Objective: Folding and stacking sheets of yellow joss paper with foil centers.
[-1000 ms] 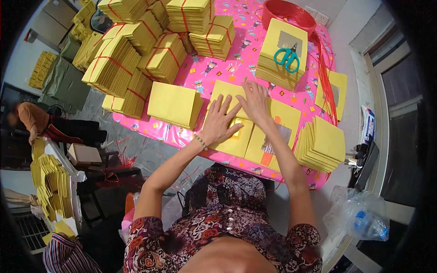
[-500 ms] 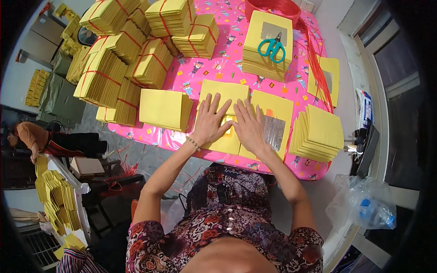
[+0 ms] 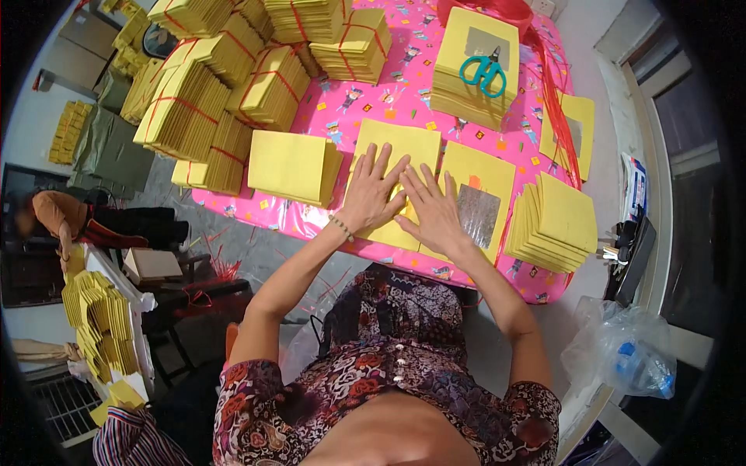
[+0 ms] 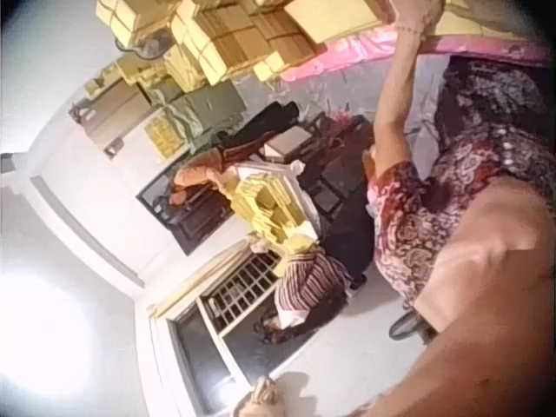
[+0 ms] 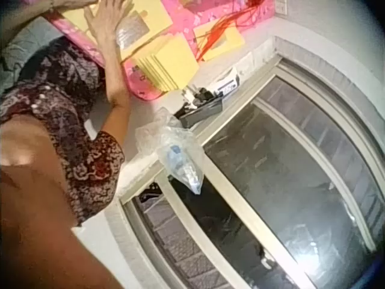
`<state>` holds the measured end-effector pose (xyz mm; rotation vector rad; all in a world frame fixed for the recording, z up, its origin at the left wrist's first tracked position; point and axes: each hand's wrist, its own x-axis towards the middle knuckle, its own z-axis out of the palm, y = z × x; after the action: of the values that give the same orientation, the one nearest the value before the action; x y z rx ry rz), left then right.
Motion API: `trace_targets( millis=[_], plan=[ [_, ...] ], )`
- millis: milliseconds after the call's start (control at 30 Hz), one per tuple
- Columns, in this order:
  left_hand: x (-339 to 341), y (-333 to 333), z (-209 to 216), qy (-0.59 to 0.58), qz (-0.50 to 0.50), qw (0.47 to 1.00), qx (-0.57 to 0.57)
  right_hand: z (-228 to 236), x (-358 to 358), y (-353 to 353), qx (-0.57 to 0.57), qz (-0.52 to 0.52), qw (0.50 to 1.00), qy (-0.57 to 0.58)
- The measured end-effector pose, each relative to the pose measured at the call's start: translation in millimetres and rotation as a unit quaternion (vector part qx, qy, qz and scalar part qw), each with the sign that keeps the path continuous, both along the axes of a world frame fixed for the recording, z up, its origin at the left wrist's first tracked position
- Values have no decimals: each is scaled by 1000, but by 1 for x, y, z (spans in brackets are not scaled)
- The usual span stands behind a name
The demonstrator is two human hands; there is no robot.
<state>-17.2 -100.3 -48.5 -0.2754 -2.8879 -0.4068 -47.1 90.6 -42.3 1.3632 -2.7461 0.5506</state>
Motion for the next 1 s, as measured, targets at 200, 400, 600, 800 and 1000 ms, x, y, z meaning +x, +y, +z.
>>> trace_targets(
  millis=[200,400,600,800,1000],
  plan=[
    [-1,-8,-3,-3,-23,1000,14,4,-1,0,46,-3,998,-39],
    [7,-17,-5,-29,-2,999,12,-3,-1,-1,42,-2,998,-37],
    [2,-22,-17,-11,-7,1000,9,5,-3,-2,45,-3,998,-51],
    [-9,-40,-26,-30,-29,997,72,7,-26,-12,-46,13,997,52],
    [6,-15,25,93,36,959,265,-6,-49,-16,-93,12,984,150]
  ],
)
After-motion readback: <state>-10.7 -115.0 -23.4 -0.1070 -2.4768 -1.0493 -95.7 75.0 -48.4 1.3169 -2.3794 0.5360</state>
